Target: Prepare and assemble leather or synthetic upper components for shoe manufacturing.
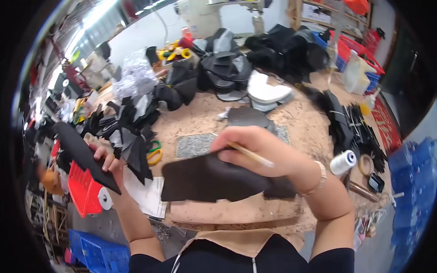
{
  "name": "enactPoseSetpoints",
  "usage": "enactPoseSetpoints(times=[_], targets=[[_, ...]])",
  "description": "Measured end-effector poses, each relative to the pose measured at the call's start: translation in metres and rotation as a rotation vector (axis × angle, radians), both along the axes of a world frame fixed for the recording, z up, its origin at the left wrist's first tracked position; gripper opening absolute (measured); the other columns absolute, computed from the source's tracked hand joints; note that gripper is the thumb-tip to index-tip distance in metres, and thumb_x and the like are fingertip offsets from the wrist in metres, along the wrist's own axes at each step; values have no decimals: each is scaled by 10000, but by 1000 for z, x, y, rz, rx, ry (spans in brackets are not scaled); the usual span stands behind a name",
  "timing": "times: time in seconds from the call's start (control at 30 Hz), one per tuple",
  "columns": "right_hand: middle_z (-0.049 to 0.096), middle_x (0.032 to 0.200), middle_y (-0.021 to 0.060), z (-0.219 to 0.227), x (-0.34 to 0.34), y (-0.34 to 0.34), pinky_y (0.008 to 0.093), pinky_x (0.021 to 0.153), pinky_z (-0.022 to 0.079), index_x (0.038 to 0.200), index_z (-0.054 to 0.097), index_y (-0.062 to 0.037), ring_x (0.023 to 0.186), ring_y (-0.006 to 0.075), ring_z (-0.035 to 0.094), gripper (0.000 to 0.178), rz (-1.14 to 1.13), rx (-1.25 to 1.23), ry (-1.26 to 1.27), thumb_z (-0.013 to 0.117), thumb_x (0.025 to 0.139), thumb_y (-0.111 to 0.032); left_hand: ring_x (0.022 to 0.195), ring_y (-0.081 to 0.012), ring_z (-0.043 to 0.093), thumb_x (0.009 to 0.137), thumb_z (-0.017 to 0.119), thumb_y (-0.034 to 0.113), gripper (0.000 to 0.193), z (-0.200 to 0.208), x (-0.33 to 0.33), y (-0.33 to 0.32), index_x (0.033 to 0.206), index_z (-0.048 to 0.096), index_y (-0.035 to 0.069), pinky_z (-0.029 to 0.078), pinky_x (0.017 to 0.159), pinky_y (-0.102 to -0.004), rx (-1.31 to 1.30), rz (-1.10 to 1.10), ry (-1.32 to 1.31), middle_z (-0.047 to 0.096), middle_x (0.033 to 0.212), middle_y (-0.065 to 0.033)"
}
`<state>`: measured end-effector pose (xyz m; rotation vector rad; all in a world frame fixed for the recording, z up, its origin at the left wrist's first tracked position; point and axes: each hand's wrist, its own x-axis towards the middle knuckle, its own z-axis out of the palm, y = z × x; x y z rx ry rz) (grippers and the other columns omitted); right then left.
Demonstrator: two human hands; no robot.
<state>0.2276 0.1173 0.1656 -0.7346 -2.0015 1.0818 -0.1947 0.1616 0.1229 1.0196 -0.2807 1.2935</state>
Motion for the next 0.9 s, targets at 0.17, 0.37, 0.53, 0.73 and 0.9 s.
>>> enactPoseSetpoints(times=[0.17, 0.37, 0.53, 0.73, 0.9], targets=[[650, 849, 131, -96, -85, 49, 327, 753, 490, 1007, 614, -15, 803, 218, 625, 163, -90, -83, 23, 636, 854, -67, 780, -285, 568, 997, 383, 323, 472, 10, 14, -12, 1386, 425, 59, 450, 692, -403, 117, -54, 114, 562, 1041, -95], [668, 932, 65, -95, -46, 74, 297, 780, 512, 1087, 607, -32, 845, 153, 633, 213, -249, -292, 125, 589, 932, -177, 833, -285, 623, 960, 474, 302, 431, -51, 38, -10, 1297, 503, 34, 499, 748, -425, -335, -119, 390, 619, 1014, -124], [652, 906, 28, -46, 91, 101, 235, 701, 496, 1069, 605, -59, 806, 97, 614, 215, -622, -340, 225, 592, 925, -220, 998, -102, 582, 924, 589, 163, 317, -56, 230, -31, 1215, 572, 38, 470, 885, -271, -395, -283, 987, 638, 1080, -29], [675, 793, 95, -103, 198, 131, 303, 662, 509, 981, 652, -20, 708, 166, 642, 245, -1008, -41, -333, 691, 809, -190, 1085, -371, 554, 853, 596, 81, 463, -81, 351, -32, 1304, 496, 48, 451, 939, -411, 742, 190, 1262, 579, 1177, -204], [656, 1039, 145, -149, 173, 163, 388, 863, 485, 1035, 635, -60, 991, 310, 617, 492, -988, 213, -586, 814, 662, -324, 945, -366, 623, 861, 540, 74, 227, -52, 366, 86, 1046, 655, 11, 486, 850, -432, 479, 596, 1221, 655, 949, -210]])
